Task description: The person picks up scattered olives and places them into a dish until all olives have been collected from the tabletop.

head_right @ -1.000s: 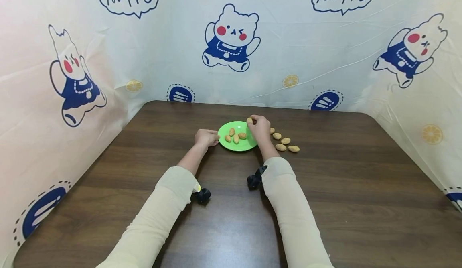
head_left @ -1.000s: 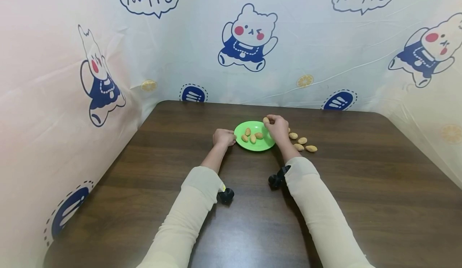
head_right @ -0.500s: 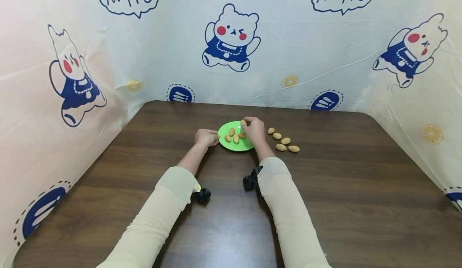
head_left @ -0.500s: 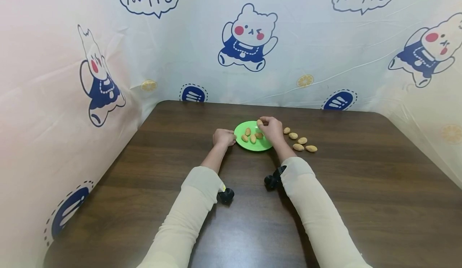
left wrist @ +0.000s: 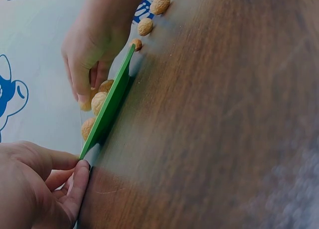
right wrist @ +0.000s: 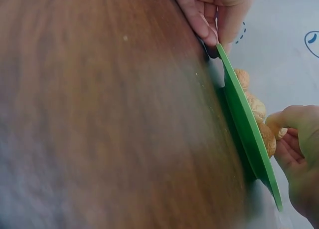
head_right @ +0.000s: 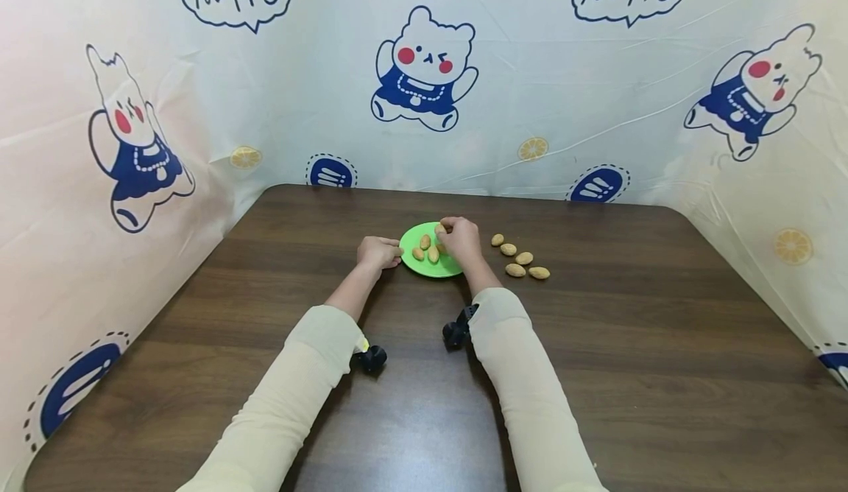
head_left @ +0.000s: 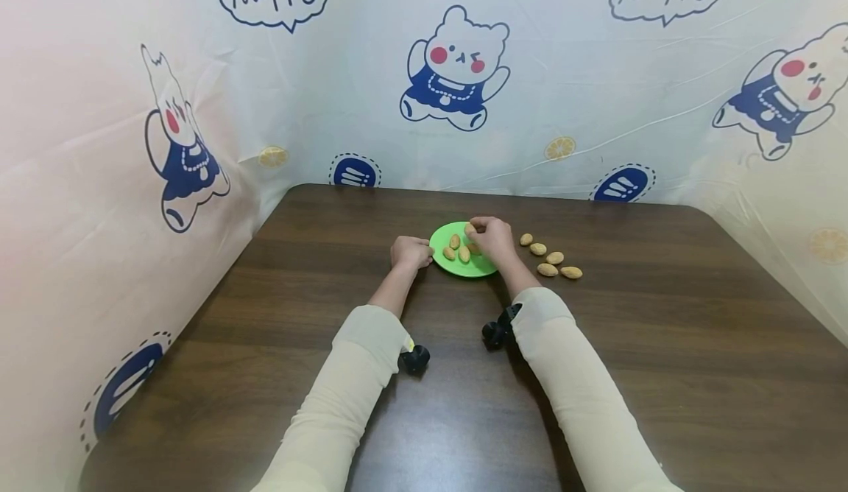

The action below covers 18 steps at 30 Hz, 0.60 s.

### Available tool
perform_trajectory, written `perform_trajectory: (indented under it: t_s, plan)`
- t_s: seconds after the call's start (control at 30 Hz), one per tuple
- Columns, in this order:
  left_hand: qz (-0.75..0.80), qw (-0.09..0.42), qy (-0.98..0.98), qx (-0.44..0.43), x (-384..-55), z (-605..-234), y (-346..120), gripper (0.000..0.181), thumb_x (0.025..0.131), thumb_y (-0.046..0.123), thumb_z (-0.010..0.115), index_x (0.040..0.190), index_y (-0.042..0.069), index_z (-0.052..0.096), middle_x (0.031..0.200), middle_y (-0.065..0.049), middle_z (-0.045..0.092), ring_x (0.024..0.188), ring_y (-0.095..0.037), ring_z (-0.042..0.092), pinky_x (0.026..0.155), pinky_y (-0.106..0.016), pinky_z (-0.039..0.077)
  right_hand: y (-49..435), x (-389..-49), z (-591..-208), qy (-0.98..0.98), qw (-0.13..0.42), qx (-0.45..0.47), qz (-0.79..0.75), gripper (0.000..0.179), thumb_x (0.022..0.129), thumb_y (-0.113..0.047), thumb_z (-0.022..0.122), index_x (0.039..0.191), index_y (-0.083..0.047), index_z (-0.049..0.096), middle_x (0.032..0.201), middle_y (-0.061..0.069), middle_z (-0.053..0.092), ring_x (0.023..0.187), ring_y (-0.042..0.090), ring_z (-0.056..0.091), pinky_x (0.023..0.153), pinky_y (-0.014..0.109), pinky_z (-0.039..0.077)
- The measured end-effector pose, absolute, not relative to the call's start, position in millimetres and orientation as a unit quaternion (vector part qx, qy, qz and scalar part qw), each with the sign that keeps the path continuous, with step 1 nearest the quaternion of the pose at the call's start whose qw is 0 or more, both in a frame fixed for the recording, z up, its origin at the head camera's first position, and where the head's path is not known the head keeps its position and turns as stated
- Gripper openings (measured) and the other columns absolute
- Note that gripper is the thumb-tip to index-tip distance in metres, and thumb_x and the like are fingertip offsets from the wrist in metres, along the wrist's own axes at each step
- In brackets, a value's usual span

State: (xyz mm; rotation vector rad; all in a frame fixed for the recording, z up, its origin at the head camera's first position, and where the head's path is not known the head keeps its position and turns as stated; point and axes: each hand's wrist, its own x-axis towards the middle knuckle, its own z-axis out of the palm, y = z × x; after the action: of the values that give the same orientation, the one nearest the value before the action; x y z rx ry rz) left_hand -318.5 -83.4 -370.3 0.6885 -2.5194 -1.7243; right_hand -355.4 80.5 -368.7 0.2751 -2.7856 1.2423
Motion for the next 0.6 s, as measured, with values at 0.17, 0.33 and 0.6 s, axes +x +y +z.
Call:
perform_trajectory:
  t_s: [0.17, 0.33, 0.6]
  plan:
    - [-0.549, 0.007, -0.806, 0.219, -318.5, -370.9, -83.7, 0.021, 0.081, 0.004, 0.069, 0.101, 0.007, 0.073, 0.079, -0.007, 0.07, 0.052, -0.007, 0.058, 0.05, -0.016, 0.051, 77.5, -354.5, -369.1, -0.91, 0.026, 0.093, 0.404, 0.035, 0.093, -0.02, 0.058, 0.124, -0.004, 0.059, 0.113, 0.011, 0.062, 0.103, 0.024, 0.056, 0.085, 0.037, 0.049]
    - [-0.548, 0.006, -0.807, 0.219, -318.3, -370.9, -84.3, 0.021, 0.081, 0.004, 0.069, 0.102, 0.008, 0.073, 0.08, -0.007, 0.07, 0.053, -0.007, 0.058, 0.051, -0.016, 0.052, 75.7, -354.0, -369.4, -0.913, 0.019, 0.092, 0.397, 0.036, 0.092, -0.021, 0.058, 0.124, -0.004, 0.058, 0.114, 0.011, 0.062, 0.104, 0.024, 0.055, 0.086, 0.037, 0.048]
    - [-0.545, 0.008, -0.81, 0.218, -316.0, -368.5, -83.7, 0.021, 0.082, 0.005, 0.069, 0.102, 0.008, 0.073, 0.08, -0.006, 0.07, 0.054, -0.007, 0.059, 0.051, -0.017, 0.052, 75.0, -354.6, -369.0, -0.92, 0.012, 0.091, 0.381, 0.034, 0.092, -0.019, 0.059, 0.122, -0.004, 0.06, 0.114, 0.011, 0.062, 0.105, 0.025, 0.054, 0.088, 0.037, 0.047]
